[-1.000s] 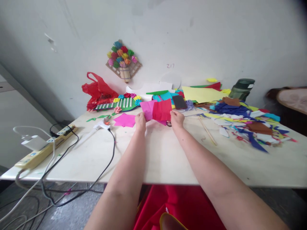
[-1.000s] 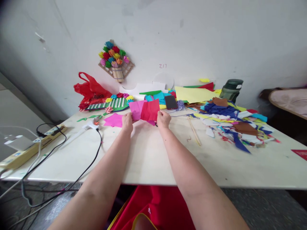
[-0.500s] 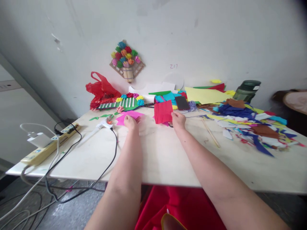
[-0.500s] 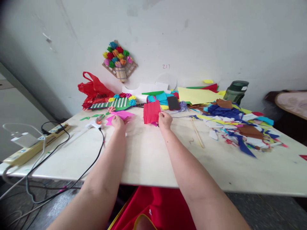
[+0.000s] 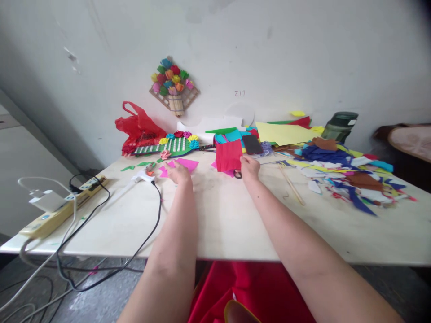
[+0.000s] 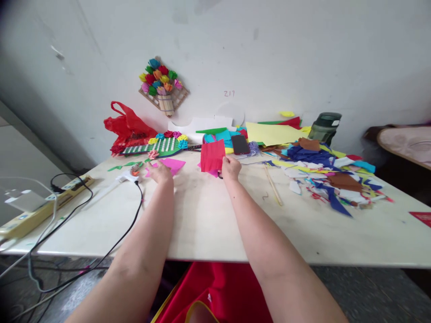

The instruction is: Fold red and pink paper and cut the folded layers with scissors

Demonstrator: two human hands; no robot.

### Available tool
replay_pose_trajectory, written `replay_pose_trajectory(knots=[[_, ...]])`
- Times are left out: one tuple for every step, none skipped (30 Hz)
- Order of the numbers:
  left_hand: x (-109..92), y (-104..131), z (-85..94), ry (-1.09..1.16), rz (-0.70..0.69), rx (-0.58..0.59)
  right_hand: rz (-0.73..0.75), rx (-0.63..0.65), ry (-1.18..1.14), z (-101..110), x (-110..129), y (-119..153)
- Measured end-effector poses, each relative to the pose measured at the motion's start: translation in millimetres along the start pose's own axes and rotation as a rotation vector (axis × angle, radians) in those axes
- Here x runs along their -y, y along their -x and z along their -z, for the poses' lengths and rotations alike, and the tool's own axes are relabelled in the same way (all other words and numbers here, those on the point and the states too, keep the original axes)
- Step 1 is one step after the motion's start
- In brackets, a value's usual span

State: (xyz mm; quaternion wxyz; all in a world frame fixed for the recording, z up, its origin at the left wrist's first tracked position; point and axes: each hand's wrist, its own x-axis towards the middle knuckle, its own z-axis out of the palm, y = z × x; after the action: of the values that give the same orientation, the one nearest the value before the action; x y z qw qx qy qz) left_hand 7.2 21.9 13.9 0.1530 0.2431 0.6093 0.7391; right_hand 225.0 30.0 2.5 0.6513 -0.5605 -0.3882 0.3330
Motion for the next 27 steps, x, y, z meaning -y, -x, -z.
replay_pose_trajectory(knots=[[-3,3,-1.3,-0.062,-0.038,-0.092,0.008,-0.005,0.0,1,0,-1],[-5,6,-3.3,-0.087,-0.101,-0.112,0.017,-0.009,0.002,1,-1,-2],[-7,8,-5.7,-0.106,-0.145,-0.117,0.027,-0.015,0.003,2,-1,-4],[-7,11,-8.6,-0.12,-0.177,-0.081,0.037,-0.024,0.006,3,-3,-6],[-6,14,-11.8,-0.13,-0.193,-0.028,0.045,-0.038,0.008,4,-4,-8],[-4,17,-15.0,-0.144,-0.193,0.04,0.052,-0.054,0.006,5,-5,-11],[-2,20,-18.1,-0.152,-0.184,0.115,0.055,-0.069,0.003,7,-6,-13],[0,23,-21.1,-0.155,-0.169,0.193,0.057,-0.084,-0.001,9,-6,-16],[2,27,-23.7,-0.162,-0.162,0.277,0.058,-0.102,-0.001,11,-7,-19],[4,30,-26.1,-0.184,-0.168,0.358,0.059,-0.122,0.004,14,-8,-23],[6,34,-28.1,-0.19,-0.167,0.407,0.063,-0.147,0.016,17,-9,-27],[6,38,-29.8,-0.195,-0.17,0.446,0.068,-0.177,0.032,20,-10,-31],[7,42,-31.2,-0.207,-0.186,0.482,0.071,-0.206,0.049,23,-11,-35],[6,46,-32.3,-0.231,-0.213,0.515,0.068,-0.231,0.065,27,-12,-38],[5,51,-33.1,-0.273,-0.254,0.548,0.054,-0.255,0.077,30,-13,-42],[4,55,-33.7,-0.34,-0.308,0.587,0.034,-0.279,0.082,33,-14,-44],[3,59,-34.0,-0.427,-0.374,0.627,0.009,-0.3,0.082,36,-14,-46],[2,62,-34.2,-0.523,-0.445,0.667,-0.015,-0.322,0.083,38,-14,-48],[1,65,-34.2,-0.617,-0.513,0.708,-0.031,-0.345,0.095,41,-14,-49],[0,67,-34.2,-0.697,-0.571,0.737,-0.036,-0.368,0.127,43,-13,-49],[0,69,-34.1,-0.761,-0.616,0.761,-0.031,-0.392,0.181,45,-12,-50],[0,70,-34.1,-0.808,-0.645,0.777,-0.022,-0.416,0.248,48,-11,-50],[0,71,-34.2,-0.838,-0.661,0.787,-0.013,-0.431,0.319,50,-11,-50],[0,71,-34.4,-0.856,-0.667,0.796,-0.007,-0.437,0.381,52,-10,-50],[1,72,-34.6,-0.866,-0.672,0.803,-0.003,-0.434,0.429,53,-10,-50],[1,72,-34.8,-0.872,-0.675,0.81,0.005,-0.437,0.463,54,-10,-50],[1,71,-35.0,-0.875,-0.674,0.814,0.023,-0.452,0.491,55,-9,-49]])
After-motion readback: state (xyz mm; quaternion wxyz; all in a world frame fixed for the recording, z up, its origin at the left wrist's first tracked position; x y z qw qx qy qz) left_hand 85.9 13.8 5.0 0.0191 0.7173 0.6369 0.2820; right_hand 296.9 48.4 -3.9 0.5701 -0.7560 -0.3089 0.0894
